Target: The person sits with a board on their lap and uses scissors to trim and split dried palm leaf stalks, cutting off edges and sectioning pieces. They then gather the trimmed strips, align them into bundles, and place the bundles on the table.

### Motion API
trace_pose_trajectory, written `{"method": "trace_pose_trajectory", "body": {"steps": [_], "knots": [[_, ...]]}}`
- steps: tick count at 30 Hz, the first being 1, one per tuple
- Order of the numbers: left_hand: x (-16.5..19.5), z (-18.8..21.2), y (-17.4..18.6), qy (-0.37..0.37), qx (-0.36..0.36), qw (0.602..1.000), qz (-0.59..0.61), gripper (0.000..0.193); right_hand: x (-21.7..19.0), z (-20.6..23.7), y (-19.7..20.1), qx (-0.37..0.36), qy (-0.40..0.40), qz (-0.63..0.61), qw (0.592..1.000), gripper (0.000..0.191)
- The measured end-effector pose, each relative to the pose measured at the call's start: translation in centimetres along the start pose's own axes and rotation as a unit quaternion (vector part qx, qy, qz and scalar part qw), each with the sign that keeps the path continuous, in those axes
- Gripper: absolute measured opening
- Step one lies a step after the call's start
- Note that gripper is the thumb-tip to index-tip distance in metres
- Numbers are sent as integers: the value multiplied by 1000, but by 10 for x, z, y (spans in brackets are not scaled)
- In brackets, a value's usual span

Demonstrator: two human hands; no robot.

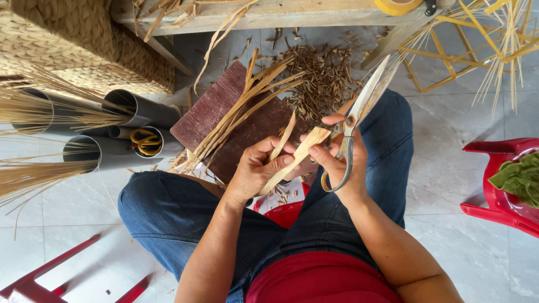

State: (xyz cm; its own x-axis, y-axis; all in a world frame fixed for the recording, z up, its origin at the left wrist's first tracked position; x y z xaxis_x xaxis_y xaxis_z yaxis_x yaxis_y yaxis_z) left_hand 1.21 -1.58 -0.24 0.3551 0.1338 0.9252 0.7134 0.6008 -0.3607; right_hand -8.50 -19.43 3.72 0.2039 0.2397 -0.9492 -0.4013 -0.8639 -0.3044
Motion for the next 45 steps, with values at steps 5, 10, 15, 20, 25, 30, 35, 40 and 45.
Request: {"method": "trace_pose_trajectory", "body": {"steps": [5,10,15,20,25,30,35,40,45], "knots": [[45,5,-22,-154,80,969,-179,36,-13,-8,-20,-42,62,-31,997,51],[64,4,-38,-283,183,815,-472,40,-18,-11,-31,-36,44,99,993,48],[68,2,-36,-329,244,765,-497,24,-21,-21,-31,-36,26,62,997,45],[65,-11,-28,-272,210,877,-335,21,-17,-34,-31,-17,37,81,996,48],[57,-13,-22,-213,220,884,-352,26,-7,-41,-32,-24,59,105,992,48],[36,-17,-13,-148,197,962,-120,18,-3,-37,-30,-52,58,88,993,59],[27,-17,-5,-88,207,974,0,19,-4,-15,-28,-64,12,203,977,76],[33,-16,-11,-90,172,978,72,20,-1,-4,-33,-88,3,231,969,74],[41,-15,-17,-74,175,981,32,17,-6,-4,-35,-77,84,332,936,76]]}}
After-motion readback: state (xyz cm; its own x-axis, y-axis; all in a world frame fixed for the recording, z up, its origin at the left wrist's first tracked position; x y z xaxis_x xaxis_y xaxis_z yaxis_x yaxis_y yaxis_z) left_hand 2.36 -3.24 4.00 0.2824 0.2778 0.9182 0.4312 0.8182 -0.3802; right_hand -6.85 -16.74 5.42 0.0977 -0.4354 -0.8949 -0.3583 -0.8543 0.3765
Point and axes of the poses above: each hand's wrist, its own z-axis away from the middle knuckle, its own y-axis out of the back of the hand, x = y × z, the point moved 2 cm from there along -z, towards the middle knuckle, and after that the axes turned 5 degrees about -z, right-handed, at the moved point
